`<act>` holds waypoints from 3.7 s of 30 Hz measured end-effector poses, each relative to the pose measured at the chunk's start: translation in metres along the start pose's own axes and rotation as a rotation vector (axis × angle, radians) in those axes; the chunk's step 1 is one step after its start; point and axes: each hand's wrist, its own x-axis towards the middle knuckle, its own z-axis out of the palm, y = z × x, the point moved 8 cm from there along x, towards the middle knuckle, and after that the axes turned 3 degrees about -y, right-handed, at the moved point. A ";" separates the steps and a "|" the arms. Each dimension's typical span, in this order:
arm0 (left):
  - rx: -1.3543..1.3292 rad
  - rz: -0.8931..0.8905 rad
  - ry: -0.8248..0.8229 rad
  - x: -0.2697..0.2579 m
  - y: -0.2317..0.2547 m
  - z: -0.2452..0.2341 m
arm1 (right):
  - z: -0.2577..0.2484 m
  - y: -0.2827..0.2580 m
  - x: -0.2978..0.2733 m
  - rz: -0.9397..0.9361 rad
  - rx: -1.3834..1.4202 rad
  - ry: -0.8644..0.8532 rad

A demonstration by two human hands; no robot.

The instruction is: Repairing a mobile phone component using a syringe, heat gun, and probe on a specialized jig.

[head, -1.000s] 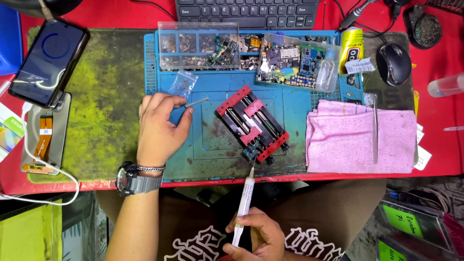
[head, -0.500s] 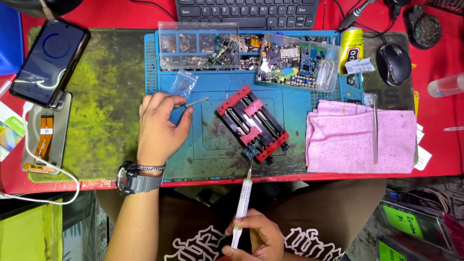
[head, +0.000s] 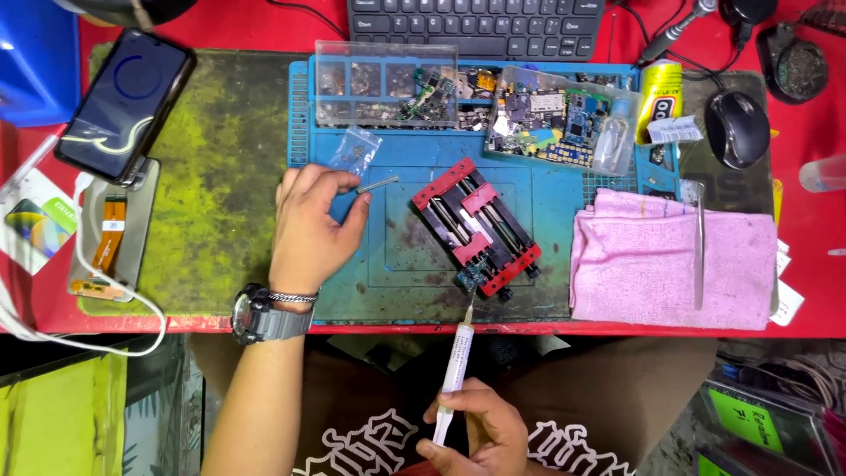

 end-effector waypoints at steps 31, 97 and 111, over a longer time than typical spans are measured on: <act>-0.005 -0.012 -0.010 -0.001 -0.005 0.004 | -0.003 0.008 -0.007 0.062 -0.020 0.020; 0.526 0.567 0.143 -0.039 0.050 0.002 | -0.015 0.006 -0.006 -0.153 -0.073 0.010; 0.518 0.571 0.147 -0.046 0.060 0.006 | -0.023 0.006 -0.003 -0.180 -0.068 0.020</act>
